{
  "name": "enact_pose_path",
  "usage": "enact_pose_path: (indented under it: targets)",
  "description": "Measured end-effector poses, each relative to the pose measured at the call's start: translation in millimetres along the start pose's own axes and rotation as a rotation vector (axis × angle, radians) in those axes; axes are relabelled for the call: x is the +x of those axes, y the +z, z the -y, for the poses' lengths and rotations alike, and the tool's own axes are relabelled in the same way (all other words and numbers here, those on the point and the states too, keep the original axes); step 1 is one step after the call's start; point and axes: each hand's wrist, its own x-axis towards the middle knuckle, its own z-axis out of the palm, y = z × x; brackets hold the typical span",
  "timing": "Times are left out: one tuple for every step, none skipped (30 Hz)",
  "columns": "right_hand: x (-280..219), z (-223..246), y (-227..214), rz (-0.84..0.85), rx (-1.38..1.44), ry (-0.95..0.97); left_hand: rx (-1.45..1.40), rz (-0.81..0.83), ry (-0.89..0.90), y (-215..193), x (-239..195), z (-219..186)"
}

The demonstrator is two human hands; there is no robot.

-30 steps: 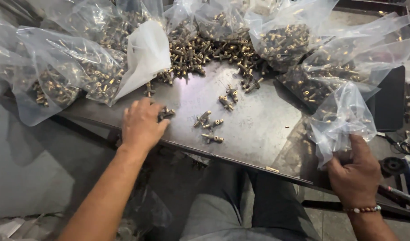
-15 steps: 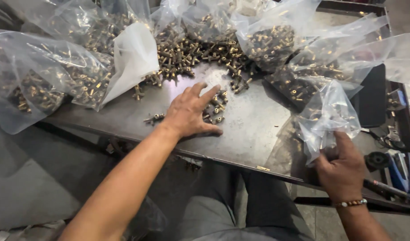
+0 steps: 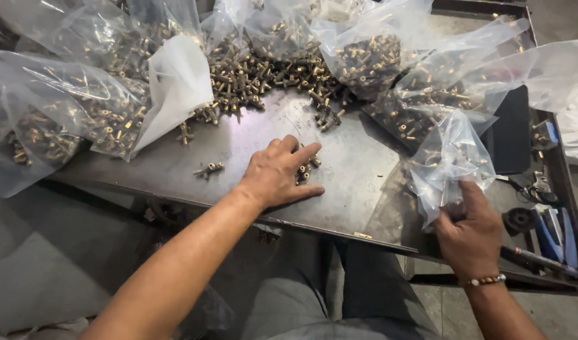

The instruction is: Sorting and putting small metal fittings into plastic bags.

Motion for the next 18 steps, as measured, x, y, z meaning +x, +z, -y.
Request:
enact_pose_path:
  targets:
    - [-1,-4,1,-0.005,0.004,-0.005,0.005,-0.005,0.002,2,-1,-1]
    - [-2,-7,2,-0.009,0.011,-0.004,-0.008,-0.025,-0.017,4,-1,-2]
    - [-2,-10,3,-0.016,0.019,-0.004,-0.020,-0.047,-0.034,5,-1,-2]
    - [-2,-8,3,-0.024,0.024,-0.009,-0.013,-0.053,-0.031,7,-1,-1]
    - [-2,-8,2,-0.038,0.022,-0.068,-0.008,-0.051,-0.061,10,-1,-1]
    - [-2,-7,2,-0.052,0.020,-0.126,-0.004,-0.048,-0.092,14,0,-1]
    - [-2,-9,2,-0.057,0.020,-0.126,-0.002,-0.050,-0.088,13,0,-3]
    - [-1,-11,3,-0.044,0.001,-0.081,0.004,-0.068,-0.102,13,0,-4]
    - [-1,-13,4,-0.030,-0.018,-0.037,0.011,-0.086,-0.117,13,0,-5]
    - [-1,-10,3,-0.033,-0.016,-0.037,0.014,-0.087,-0.114,13,1,-6]
    - [-1,-7,2,-0.017,-0.001,-0.008,0.010,-0.107,-0.124,13,1,-6]
    - [0,-4,1,-0.001,0.013,0.020,0.006,-0.126,-0.134,13,1,-6]
    - [-1,-7,3,-0.002,0.016,0.019,0.008,-0.128,-0.135,16,1,-5]
    - [-1,-11,4,-0.022,0.024,-0.049,-0.004,-0.109,-0.162,19,0,-4]
    - [-1,-15,5,-0.045,0.030,-0.116,-0.016,-0.091,-0.185,22,1,-4]
    - [-1,-18,7,-0.048,0.031,-0.117,-0.014,-0.092,-0.182,21,1,-4]
    - [-1,-22,7,-0.040,0.013,-0.093,-0.038,-0.077,-0.221,20,3,-6]
    - [-1,-26,8,-0.032,-0.004,-0.069,-0.062,-0.062,-0.261,20,4,-8]
